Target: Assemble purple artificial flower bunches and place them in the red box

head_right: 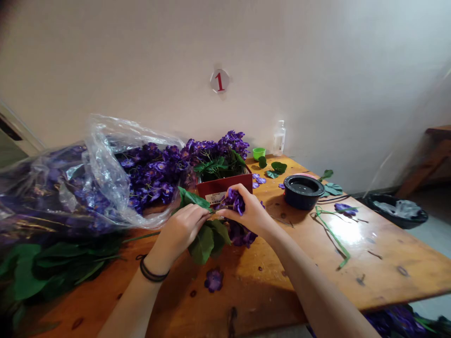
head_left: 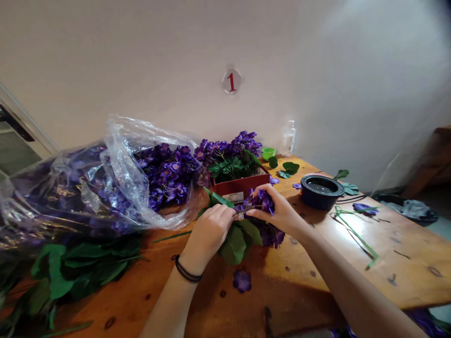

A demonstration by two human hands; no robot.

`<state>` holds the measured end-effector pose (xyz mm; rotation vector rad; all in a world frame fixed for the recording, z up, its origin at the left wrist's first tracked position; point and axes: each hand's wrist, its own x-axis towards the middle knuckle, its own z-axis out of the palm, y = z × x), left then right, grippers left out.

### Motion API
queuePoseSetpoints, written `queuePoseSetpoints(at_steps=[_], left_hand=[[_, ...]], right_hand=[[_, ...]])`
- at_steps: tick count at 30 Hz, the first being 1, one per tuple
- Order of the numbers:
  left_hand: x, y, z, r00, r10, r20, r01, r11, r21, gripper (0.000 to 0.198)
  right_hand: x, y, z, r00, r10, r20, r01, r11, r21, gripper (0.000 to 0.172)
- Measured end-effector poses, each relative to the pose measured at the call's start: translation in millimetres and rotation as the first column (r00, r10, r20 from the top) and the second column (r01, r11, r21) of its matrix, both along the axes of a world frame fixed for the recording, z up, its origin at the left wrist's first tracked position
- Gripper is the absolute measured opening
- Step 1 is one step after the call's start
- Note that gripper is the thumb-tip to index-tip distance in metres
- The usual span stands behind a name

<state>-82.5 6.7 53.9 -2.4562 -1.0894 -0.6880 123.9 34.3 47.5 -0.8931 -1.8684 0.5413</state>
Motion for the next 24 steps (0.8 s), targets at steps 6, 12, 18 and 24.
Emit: queuePoseSetpoints(at_steps=[6, 12, 18, 24], left_hand=[[0, 4, -3.5, 0.998, -0.046, 0.044, 0.047, 0.999, -0.017, 0.014], [3, 5, -6.1, 1.0, -0.019, 0.014, 0.02, 0.998, -0.053, 0.017], [2, 5, -5.3, 0.996, 0.039, 0.08, -0.029, 0.992, -0.123, 0.009], [4, 2, -6.5, 0.994, 0.104, -0.027, -0.107, 0.988, -0.109, 0.016]], right_hand=[[12, 6, -1.4, 0.99, 0.043, 0.134, -0.048, 0.998, 0.037, 0.037], [11, 5, -1.2, 0.994, 0.057, 0.088, -0.061, 0.997, 0.041, 0.028], [6, 5, -4.8, 0.993, -0.076, 0.087, 0.069, 0.994, 0.081, 0.025], [3, 8, -12.2, 0.995, -0.066, 0.078, 0.06, 0.995, 0.081, 0.026]])
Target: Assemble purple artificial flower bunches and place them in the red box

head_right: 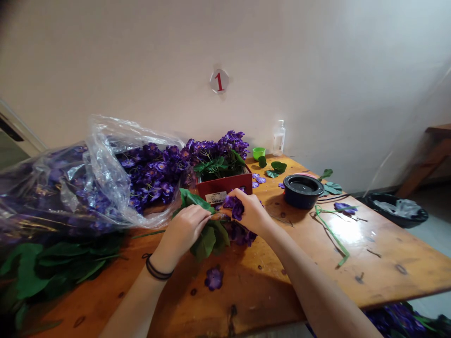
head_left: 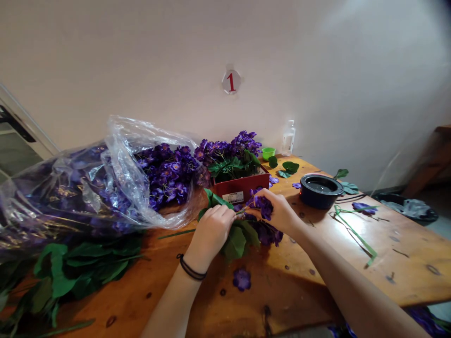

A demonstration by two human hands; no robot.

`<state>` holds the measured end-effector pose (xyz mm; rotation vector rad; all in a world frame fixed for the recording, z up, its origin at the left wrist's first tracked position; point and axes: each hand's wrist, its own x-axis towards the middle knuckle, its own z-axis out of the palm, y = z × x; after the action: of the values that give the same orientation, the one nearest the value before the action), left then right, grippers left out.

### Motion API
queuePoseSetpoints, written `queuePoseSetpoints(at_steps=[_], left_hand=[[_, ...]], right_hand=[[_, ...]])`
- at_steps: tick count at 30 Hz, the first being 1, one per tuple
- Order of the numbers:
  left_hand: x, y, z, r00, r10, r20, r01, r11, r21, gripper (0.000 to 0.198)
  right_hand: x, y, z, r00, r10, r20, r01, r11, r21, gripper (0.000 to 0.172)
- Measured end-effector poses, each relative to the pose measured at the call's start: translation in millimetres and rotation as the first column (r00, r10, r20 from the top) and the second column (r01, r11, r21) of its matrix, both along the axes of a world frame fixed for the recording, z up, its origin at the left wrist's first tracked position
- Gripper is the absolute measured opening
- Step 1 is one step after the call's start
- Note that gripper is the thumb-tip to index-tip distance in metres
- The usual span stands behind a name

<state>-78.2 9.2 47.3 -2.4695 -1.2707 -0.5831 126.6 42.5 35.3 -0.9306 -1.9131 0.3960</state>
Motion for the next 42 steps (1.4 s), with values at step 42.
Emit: queuePoseSetpoints(at_steps=[42], left_hand=[[6.0, -3.0, -1.5, 0.995, 0.019, 0.094, -0.014, 0.999, -0.051, 0.009]], right_hand=[[1.3, 0.3, 0.2, 0.997, 0.075, -0.03, -0.076, 0.997, -0.029, 0.026]])
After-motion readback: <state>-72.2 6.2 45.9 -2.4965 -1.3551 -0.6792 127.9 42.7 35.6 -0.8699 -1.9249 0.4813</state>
